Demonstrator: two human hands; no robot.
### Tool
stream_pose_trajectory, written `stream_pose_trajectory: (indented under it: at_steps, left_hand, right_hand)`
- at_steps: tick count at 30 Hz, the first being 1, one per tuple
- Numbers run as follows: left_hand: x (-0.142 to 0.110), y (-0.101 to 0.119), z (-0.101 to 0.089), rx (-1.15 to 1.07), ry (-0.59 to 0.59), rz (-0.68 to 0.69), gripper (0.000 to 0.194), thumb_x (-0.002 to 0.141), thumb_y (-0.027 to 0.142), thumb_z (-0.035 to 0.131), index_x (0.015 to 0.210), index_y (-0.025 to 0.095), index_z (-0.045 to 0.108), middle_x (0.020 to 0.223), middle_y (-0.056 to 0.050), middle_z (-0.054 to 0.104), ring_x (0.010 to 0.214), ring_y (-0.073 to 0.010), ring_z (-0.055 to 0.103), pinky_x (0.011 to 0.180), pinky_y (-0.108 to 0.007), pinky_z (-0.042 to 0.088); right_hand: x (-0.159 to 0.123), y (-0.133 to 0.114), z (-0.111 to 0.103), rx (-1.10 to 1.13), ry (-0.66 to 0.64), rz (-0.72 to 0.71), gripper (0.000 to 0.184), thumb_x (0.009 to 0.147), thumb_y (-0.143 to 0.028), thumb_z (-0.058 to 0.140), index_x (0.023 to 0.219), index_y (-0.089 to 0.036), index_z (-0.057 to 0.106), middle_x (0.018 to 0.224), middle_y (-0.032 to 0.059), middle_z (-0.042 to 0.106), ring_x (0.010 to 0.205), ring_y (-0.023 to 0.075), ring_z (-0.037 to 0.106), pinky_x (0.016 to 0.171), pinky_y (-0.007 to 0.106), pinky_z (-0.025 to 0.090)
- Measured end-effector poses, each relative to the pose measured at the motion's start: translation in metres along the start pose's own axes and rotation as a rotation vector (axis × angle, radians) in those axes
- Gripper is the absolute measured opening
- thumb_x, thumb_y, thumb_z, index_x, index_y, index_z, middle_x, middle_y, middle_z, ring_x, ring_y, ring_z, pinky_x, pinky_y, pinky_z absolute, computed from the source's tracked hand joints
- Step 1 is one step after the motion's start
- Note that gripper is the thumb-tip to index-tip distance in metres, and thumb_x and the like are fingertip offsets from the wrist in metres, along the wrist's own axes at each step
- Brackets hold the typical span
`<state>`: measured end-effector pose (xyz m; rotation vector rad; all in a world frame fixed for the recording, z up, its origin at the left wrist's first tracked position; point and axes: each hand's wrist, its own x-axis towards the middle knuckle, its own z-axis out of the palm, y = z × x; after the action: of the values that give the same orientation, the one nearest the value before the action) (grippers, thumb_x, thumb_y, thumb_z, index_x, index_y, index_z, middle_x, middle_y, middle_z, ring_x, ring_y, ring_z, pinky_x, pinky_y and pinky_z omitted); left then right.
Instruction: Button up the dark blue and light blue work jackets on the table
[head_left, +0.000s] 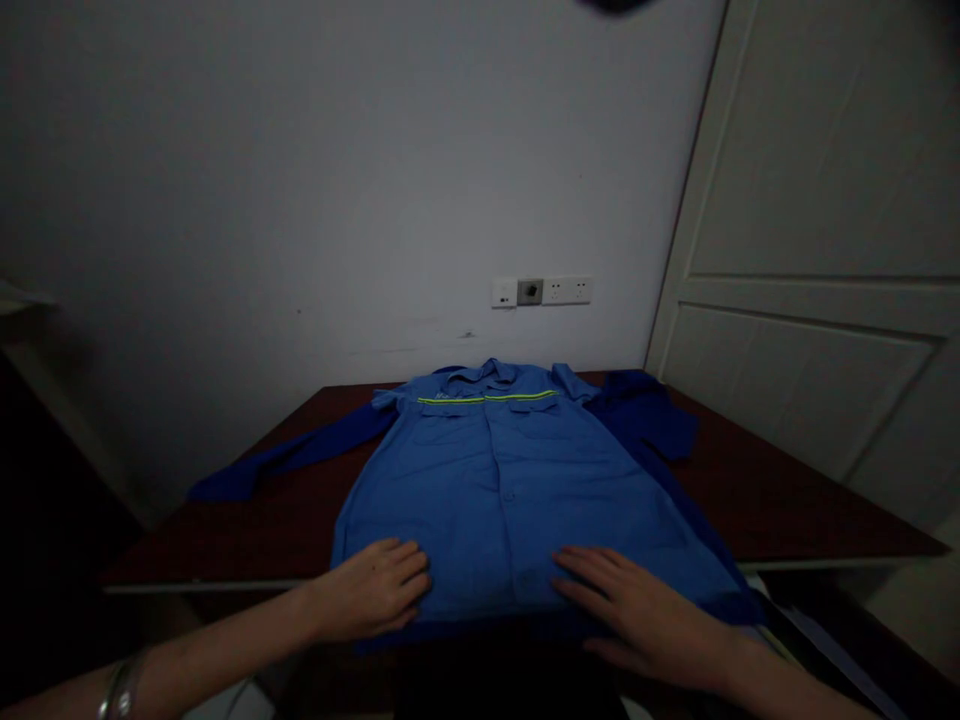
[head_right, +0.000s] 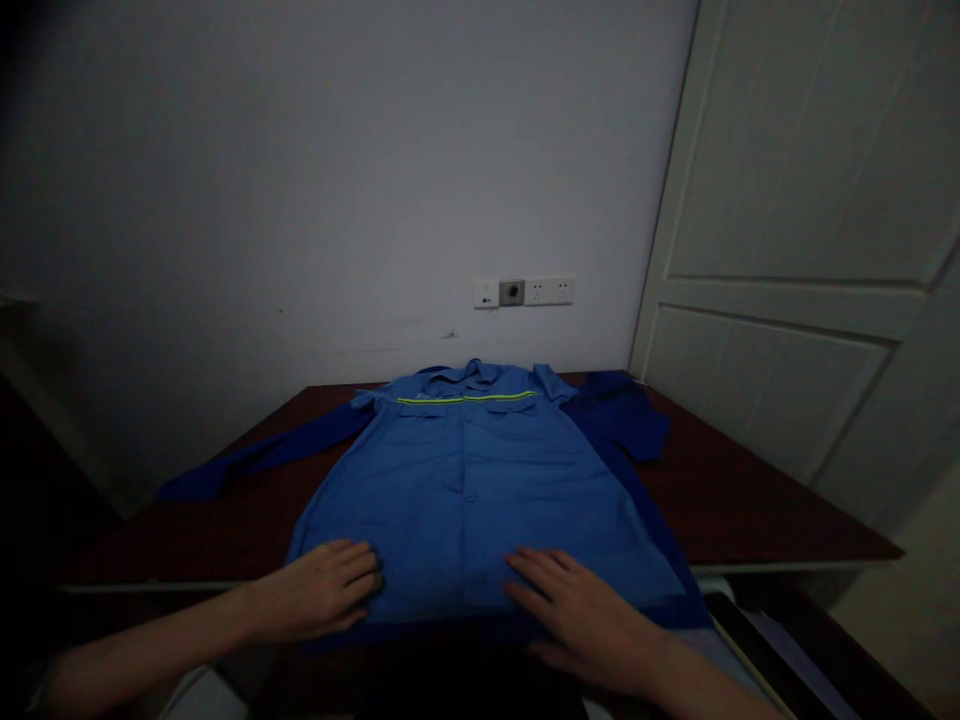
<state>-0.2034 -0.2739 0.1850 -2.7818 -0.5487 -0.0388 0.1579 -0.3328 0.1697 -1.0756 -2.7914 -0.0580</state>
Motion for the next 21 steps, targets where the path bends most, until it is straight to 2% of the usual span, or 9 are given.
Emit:
stream_pose_trajectory:
  at_steps: [4,8,14,18,21]
  left_hand:
    - [0.003,0.002,0.004,0.033,-0.021,-0.014,0.005,0.082,0.019,0.045,0.083,0.018,0.049,0.080,-0.004,0.054,0.073,-0.0162,0.049,0.063,-0.028,0.037]
    - [0.002,-0.001,-0.001,-0.026,-0.036,0.076,0.005,0.079,0.015,0.045,0.077,0.018,0.047,0.076,-0.004,0.054,0.069,-0.0151,0.049,0.062,-0.029,0.036]
    - [-0.001,-0.002,-0.008,-0.106,-0.044,0.123,0.004,0.075,0.016,0.047,0.076,0.019,0.049,0.075,-0.004,0.055,0.069,-0.0152,0.050,0.065,-0.029,0.038]
    - [0.002,-0.001,-0.005,-0.190,-0.074,0.118,0.004,0.072,0.016,0.051,0.073,0.020,0.051,0.071,-0.001,0.057,0.066,-0.0139,0.053,0.060,-0.027,0.039]
    - [0.012,0.000,-0.004,-0.258,-0.067,0.119,0.002,0.072,0.022,0.054,0.072,0.020,0.053,0.066,0.000,0.057,0.065,-0.0139,0.054,0.058,-0.026,0.039]
  right_hand:
    - [0.017,-0.003,0.013,-0.039,0.025,0.021,0.058,0.080,-0.020,0.048,0.135,-0.023,0.030,0.143,0.0094,0.024,0.128,0.0251,0.027,0.102,0.042,0.029]
    - [0.025,0.002,0.017,-0.072,0.065,0.037,0.061,0.074,-0.013,0.052,0.132,-0.022,0.035,0.140,0.0100,0.030,0.127,0.0269,0.028,0.099,0.043,0.033]
    - [0.018,-0.004,0.012,-0.107,0.122,-0.043,0.042,0.084,-0.016,0.044,0.125,-0.026,0.046,0.128,0.0075,0.049,0.121,0.0247,0.039,0.093,0.043,0.038]
    - [0.012,-0.006,0.006,-0.090,0.108,-0.084,0.041,0.086,-0.019,0.042,0.127,-0.028,0.044,0.130,0.0068,0.046,0.121,0.0237,0.039,0.094,0.041,0.038]
    - [0.010,-0.008,0.001,-0.046,0.082,-0.089,0.040,0.087,-0.023,0.041,0.127,-0.030,0.043,0.132,0.0056,0.044,0.122,0.0239,0.037,0.095,0.042,0.037]
